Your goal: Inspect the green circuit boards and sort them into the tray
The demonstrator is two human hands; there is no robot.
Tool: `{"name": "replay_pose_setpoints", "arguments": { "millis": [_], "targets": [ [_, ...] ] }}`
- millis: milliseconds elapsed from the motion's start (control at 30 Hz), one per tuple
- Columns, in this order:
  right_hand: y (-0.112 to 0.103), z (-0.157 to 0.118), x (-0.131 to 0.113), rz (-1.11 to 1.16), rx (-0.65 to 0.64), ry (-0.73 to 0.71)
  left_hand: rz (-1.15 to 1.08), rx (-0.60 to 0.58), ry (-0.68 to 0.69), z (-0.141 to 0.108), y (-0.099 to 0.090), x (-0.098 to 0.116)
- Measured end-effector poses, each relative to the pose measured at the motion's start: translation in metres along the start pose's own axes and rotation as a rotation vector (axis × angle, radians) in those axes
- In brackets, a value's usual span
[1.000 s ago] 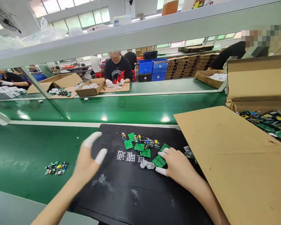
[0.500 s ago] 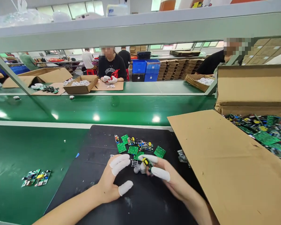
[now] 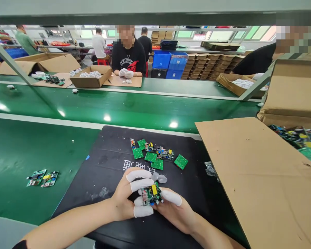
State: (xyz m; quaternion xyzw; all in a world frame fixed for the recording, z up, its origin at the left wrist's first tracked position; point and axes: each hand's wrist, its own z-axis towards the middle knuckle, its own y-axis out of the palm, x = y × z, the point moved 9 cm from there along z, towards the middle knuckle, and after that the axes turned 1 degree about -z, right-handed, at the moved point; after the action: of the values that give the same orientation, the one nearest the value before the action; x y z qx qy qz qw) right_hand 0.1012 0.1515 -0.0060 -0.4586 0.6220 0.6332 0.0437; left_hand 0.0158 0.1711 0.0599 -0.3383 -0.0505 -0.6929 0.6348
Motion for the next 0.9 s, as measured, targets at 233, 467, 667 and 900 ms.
{"name": "replay_pose_setpoints", "arguments": {
  "millis": [233, 467, 667, 900],
  "targets": [
    [-0.003, 0.002, -0.008, -0.204, 0.006, -0.038, -0.114, -0.004, -0.092, -0.004, -0.003, -0.016],
    [-0.004, 0.001, -0.01, -0.287, 0.038, -0.088, -0.169, -0.028, -0.188, -0.004, -0.002, -0.025],
    [-0.008, -0.001, -0.01, -0.292, 0.07, -0.078, -0.237, -0.088, -0.253, -0.005, 0.005, -0.028],
    [-0.01, 0.001, -0.012, -0.266, 0.107, -0.074, 0.092, -0.067, -0.045, -0.004, 0.003, -0.008]
  ]
}}
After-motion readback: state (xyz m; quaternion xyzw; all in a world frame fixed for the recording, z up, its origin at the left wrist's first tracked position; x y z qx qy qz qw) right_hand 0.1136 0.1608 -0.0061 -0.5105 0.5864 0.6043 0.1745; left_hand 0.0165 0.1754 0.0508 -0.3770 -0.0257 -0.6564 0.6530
